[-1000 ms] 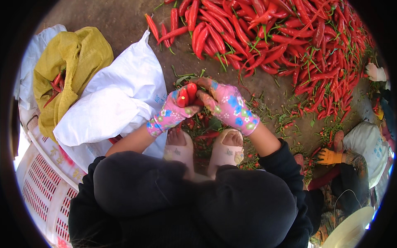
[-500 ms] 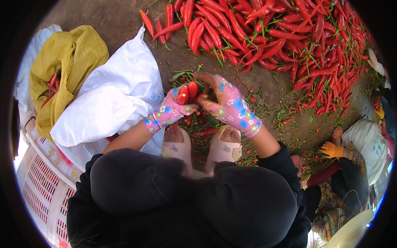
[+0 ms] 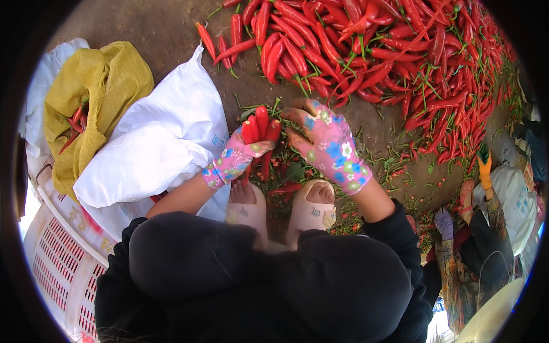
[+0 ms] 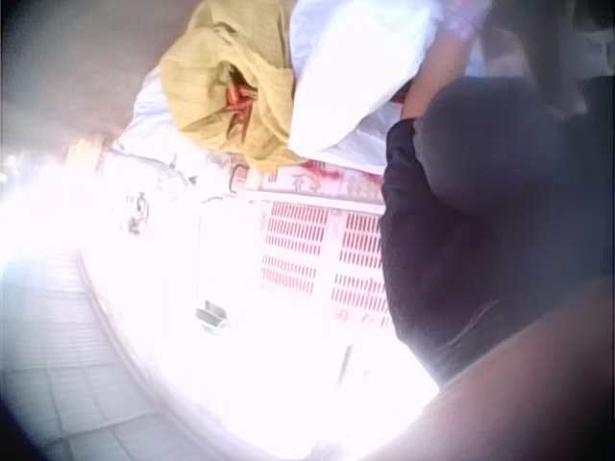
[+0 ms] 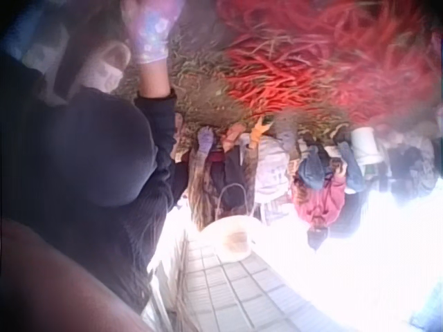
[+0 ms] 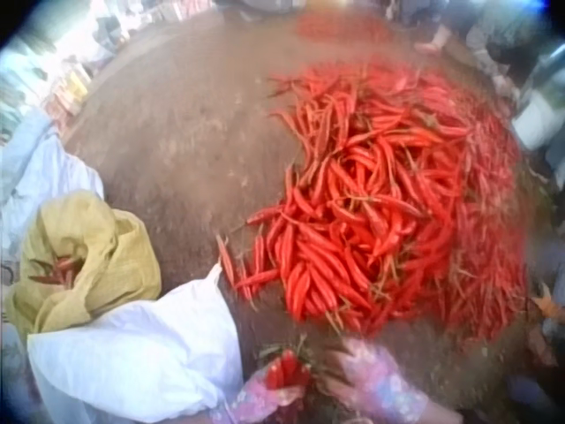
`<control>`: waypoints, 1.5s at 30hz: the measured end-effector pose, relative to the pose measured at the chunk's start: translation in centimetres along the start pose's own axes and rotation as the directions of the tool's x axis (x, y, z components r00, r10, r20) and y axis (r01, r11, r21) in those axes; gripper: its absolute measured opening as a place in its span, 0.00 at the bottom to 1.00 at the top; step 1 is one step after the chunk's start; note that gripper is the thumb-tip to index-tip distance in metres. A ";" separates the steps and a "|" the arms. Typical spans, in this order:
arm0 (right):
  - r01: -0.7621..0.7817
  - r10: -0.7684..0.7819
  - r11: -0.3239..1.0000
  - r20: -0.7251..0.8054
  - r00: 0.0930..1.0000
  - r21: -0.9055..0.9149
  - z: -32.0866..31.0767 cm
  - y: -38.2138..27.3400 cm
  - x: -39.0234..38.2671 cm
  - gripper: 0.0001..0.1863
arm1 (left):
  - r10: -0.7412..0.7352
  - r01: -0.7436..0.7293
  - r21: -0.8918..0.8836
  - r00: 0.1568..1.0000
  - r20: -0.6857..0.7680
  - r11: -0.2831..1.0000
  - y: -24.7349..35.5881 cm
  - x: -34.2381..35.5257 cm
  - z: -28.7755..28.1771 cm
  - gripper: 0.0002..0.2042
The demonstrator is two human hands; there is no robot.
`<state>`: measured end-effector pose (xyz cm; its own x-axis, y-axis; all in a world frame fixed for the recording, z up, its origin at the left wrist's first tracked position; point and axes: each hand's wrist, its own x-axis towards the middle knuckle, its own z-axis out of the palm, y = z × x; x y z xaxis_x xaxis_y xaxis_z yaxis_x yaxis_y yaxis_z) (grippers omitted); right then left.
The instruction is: The person sits on the ground and removes the stems from red chili peppers by hand. They pick peppers from a large pile, pull off the green stems, and place the de-stemmed peppers into a white sack.
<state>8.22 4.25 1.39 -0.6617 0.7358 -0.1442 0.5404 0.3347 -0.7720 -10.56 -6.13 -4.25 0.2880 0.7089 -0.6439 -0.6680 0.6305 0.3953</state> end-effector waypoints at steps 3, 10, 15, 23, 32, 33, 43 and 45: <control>0.113 -0.131 0.944 -0.036 0.991 -0.309 -0.1 0.8 3.2 0.15 | 0.019 -0.016 -0.085 0.999 0.032 0.996 -0.1 0.1 -0.2 0.23; 0.370 -0.354 0.586 0.182 0.917 -0.721 2.6 3.3 10.5 0.11 | -0.051 0.098 0.133 0.946 -0.321 0.986 1.1 0.0 0.3 0.16; 0.177 -0.139 0.731 0.110 0.984 -0.659 4.4 1.2 12.2 0.12 | -0.041 0.000 -0.111 0.931 -0.364 0.994 1.5 0.8 0.6 0.14; 0.113 -0.244 0.941 -0.405 0.881 -0.321 -7.3 0.3 9.0 0.16 | -0.117 0.077 -0.165 0.961 -0.250 0.983 3.5 -0.4 1.6 0.15; -0.142 0.497 0.516 -0.160 0.853 0.845 3.3 -2.3 -0.5 0.19 | 0.066 -0.067 0.004 0.996 0.064 0.998 3.6 0.6 5.0 0.24; -0.164 0.422 0.660 -0.182 0.888 0.733 3.4 -2.4 -0.8 0.19 | 0.093 -0.090 -0.047 0.993 0.075 0.995 3.8 0.6 4.9 0.23; -0.408 0.335 0.847 0.254 0.907 0.340 -2.2 0.3 2.7 0.12 | -0.103 0.035 0.337 0.977 0.185 0.941 3.7 0.4 3.7 0.23; -0.469 0.372 0.791 0.299 0.879 0.392 -2.2 0.4 2.9 0.12 | -0.205 0.203 0.029 0.968 0.144 0.979 3.4 0.4 3.5 0.25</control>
<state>7.67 7.81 2.09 -0.5355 0.5954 -0.5990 0.5338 -0.3110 -0.7864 -10.34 -2.58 -0.84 0.5148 0.6026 -0.6098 -0.5756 0.7701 0.2751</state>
